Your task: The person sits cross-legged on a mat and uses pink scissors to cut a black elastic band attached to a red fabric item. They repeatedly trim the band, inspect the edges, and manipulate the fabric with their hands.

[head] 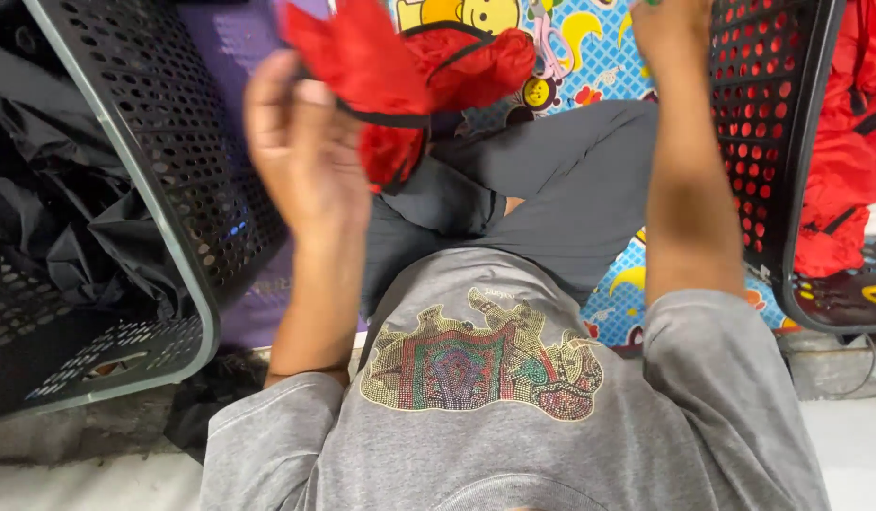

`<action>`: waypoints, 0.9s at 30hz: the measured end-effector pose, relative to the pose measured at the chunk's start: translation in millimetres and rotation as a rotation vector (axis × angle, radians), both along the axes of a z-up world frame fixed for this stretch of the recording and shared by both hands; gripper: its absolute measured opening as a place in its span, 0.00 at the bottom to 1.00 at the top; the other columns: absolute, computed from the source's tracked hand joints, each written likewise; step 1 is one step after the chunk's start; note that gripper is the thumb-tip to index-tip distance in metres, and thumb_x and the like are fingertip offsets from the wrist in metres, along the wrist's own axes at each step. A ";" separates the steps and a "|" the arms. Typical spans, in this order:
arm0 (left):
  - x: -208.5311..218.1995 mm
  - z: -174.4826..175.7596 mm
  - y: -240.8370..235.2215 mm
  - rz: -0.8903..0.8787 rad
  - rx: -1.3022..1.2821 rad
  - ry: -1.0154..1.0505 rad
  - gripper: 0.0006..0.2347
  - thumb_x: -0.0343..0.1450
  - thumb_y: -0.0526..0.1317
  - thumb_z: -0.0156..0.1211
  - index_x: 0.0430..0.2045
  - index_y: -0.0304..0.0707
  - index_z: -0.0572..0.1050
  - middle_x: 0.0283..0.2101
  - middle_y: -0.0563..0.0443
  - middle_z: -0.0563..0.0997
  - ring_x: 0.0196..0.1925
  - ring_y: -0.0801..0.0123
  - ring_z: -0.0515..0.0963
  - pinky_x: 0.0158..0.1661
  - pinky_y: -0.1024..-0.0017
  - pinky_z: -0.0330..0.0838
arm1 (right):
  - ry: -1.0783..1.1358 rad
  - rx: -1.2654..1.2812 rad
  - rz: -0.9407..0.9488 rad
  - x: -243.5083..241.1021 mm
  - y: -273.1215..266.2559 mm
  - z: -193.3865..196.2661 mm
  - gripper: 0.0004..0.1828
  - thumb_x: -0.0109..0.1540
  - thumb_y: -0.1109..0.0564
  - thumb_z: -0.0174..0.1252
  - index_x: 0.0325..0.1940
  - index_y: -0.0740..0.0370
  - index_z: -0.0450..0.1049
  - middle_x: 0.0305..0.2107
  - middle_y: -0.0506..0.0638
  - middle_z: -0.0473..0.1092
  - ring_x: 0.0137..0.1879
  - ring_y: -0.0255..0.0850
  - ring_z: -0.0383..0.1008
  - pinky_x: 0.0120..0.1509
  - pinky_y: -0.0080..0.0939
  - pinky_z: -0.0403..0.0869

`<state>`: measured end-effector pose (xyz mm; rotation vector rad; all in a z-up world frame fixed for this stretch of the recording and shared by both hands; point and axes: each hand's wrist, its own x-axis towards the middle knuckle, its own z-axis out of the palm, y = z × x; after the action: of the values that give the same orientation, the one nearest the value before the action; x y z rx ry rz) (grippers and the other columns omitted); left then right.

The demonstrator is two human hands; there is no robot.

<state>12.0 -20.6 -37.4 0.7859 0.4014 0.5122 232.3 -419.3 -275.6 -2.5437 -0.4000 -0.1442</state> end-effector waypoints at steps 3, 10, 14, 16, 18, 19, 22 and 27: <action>-0.5 -3.7 -25.6 -0.112 -0.011 0.035 0.19 0.72 0.22 0.60 0.59 0.32 0.71 0.48 0.46 0.77 0.46 0.69 0.78 0.49 0.73 0.78 | 0.177 -0.455 0.002 53.2 -41.9 -91.5 0.12 0.61 0.60 0.62 0.38 0.78 0.78 0.31 0.70 0.76 0.31 0.63 0.78 0.35 0.55 0.79; 9.9 3.7 -49.7 -0.158 0.133 0.128 0.18 0.72 0.22 0.60 0.58 0.30 0.71 0.46 0.48 0.79 0.42 0.74 0.79 0.52 0.80 0.70 | 0.458 -0.592 -0.096 61.3 -41.2 -121.8 0.18 0.58 0.58 0.67 0.46 0.76 0.79 0.40 0.73 0.76 0.43 0.67 0.78 0.49 0.58 0.77; 22.1 -0.7 -55.2 -0.173 0.037 0.063 0.16 0.74 0.24 0.58 0.57 0.31 0.70 0.46 0.47 0.78 0.45 0.72 0.78 0.50 0.76 0.77 | 0.502 -0.823 -0.095 59.2 -14.6 -89.6 0.17 0.58 0.59 0.67 0.48 0.74 0.79 0.39 0.70 0.77 0.41 0.61 0.80 0.45 0.55 0.79; 26.3 -3.7 -57.4 -0.172 -0.001 0.056 0.16 0.75 0.24 0.58 0.57 0.32 0.70 0.45 0.48 0.77 0.44 0.73 0.78 0.49 0.75 0.78 | 0.492 -0.869 -0.118 58.9 -9.6 -79.6 0.14 0.60 0.59 0.66 0.46 0.70 0.81 0.37 0.67 0.78 0.38 0.59 0.81 0.41 0.54 0.79; 28.9 -6.8 -59.1 -0.163 -0.052 0.025 0.15 0.75 0.25 0.59 0.55 0.33 0.70 0.43 0.52 0.75 0.43 0.74 0.76 0.49 0.71 0.80 | 0.242 -0.526 -0.158 59.5 -10.3 -75.4 0.25 0.72 0.43 0.60 0.40 0.70 0.81 0.30 0.67 0.77 0.34 0.61 0.80 0.39 0.57 0.78; 28.8 -7.7 -59.2 -0.165 -0.054 0.029 0.15 0.75 0.25 0.59 0.55 0.33 0.70 0.43 0.52 0.75 0.43 0.74 0.76 0.49 0.71 0.80 | 0.245 -0.527 -0.159 52.2 -1.3 -55.7 0.25 0.72 0.43 0.60 0.40 0.70 0.81 0.30 0.67 0.77 0.34 0.61 0.80 0.39 0.57 0.78; 30.8 -9.5 -59.5 -0.178 -0.101 0.025 0.14 0.75 0.24 0.58 0.52 0.36 0.70 0.44 0.53 0.73 0.44 0.72 0.76 0.51 0.67 0.80 | 0.026 0.131 -0.026 26.5 38.9 22.7 0.04 0.65 0.69 0.52 0.39 0.65 0.67 0.27 0.50 0.66 0.30 0.38 0.62 0.34 0.40 0.68; 31.1 -6.5 -62.5 -0.168 -0.103 0.029 0.13 0.75 0.25 0.58 0.51 0.37 0.69 0.42 0.54 0.73 0.42 0.74 0.76 0.51 0.66 0.82 | 0.717 1.344 0.171 -58.4 118.1 142.3 0.21 0.71 0.60 0.56 0.65 0.64 0.60 0.48 0.60 0.73 0.45 0.50 0.81 0.52 0.46 0.85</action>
<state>43.1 -83.1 -44.0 0.7208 0.3813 0.3209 173.9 -301.2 -133.3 -1.1033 -0.1228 0.4232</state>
